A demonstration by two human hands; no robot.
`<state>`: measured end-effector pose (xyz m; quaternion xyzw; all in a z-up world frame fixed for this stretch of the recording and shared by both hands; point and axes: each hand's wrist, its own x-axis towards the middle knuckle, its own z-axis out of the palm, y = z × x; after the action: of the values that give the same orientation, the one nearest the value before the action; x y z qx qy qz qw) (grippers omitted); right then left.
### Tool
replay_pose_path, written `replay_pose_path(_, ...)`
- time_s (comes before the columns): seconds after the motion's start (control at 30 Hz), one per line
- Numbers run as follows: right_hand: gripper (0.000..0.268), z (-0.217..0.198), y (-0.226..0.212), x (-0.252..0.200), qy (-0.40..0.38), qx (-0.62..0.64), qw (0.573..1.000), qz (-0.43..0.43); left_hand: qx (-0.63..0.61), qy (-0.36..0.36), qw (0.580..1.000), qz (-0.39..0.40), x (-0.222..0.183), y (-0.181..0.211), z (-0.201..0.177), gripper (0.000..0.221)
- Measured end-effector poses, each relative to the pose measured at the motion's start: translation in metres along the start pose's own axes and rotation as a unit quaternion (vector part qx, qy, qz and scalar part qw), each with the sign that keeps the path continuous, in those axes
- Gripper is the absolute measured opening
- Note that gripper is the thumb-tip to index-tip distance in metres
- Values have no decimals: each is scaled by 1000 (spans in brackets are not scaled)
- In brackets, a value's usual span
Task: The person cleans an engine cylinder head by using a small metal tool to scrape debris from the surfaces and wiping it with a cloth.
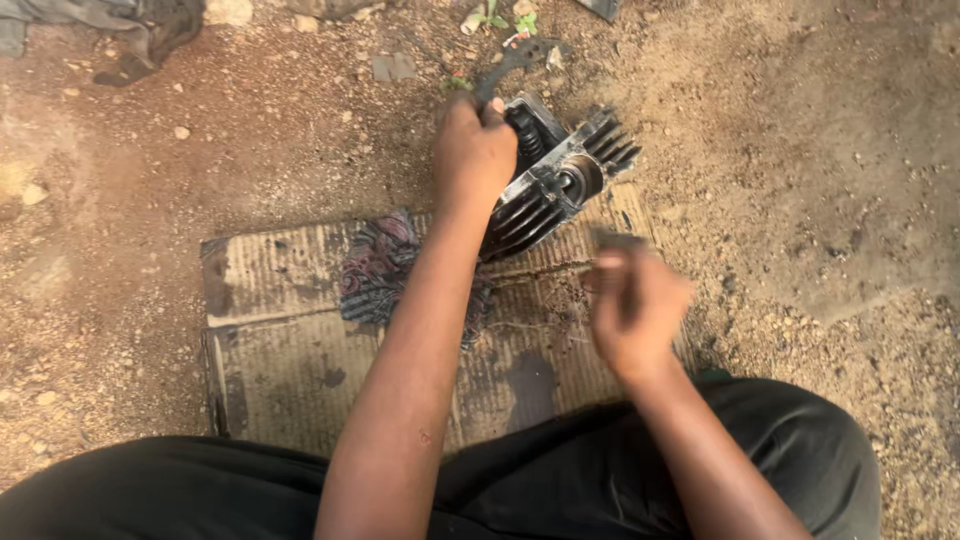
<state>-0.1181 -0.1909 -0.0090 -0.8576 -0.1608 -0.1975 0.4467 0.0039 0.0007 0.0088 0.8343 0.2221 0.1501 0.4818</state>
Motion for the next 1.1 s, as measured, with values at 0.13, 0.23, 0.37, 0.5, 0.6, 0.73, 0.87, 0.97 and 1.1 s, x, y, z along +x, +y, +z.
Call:
replay_pose_path(0.13, 26, 20, 2, -9, -131, -141, 977, -92, -12, 24, 999, 25, 10, -13, 5, 29)
replay_pose_path(0.23, 22, 31, -13, -26, -230, -161, 953, -116, -31, 50, 997, 48, 29, -33, 9, 32)
replay_pose_path(0.37, 28, -3, -7, -9, -43, -127, 987, -93, -100, 71, 991, 47, 43, -58, 19, 32)
replay_pose_path(0.5, 21, 0, 2, -1, 55, -159, 969, -179, -40, 41, 998, -34, 44, -44, 13, 32)
replay_pose_path(0.6, 27, 32, 8, 9, -197, -203, 938, -200, -29, 35, 999, -7, 29, -34, 8, 27)
replay_pose_path(0.73, 11, 6, -8, 19, -146, -115, 962, -202, -23, 32, 999, 21, 15, -18, 3, 27)
replay_pose_path(0.87, 10, 3, -25, 25, -64, -66, 985, -148, 8, 26, 1000, 9, 5, -7, 3, 30)
replay_pose_path(0.97, 10, -5, -26, 20, -78, -147, 976, -139, 6, 9, 1000, 20, 2, -9, 2, 29)
replay_pose_path(1.1, 14, -17, -14, 20, -113, -123, 986, 19, -6, 5, 999, 37, 3, -9, -2, 31)
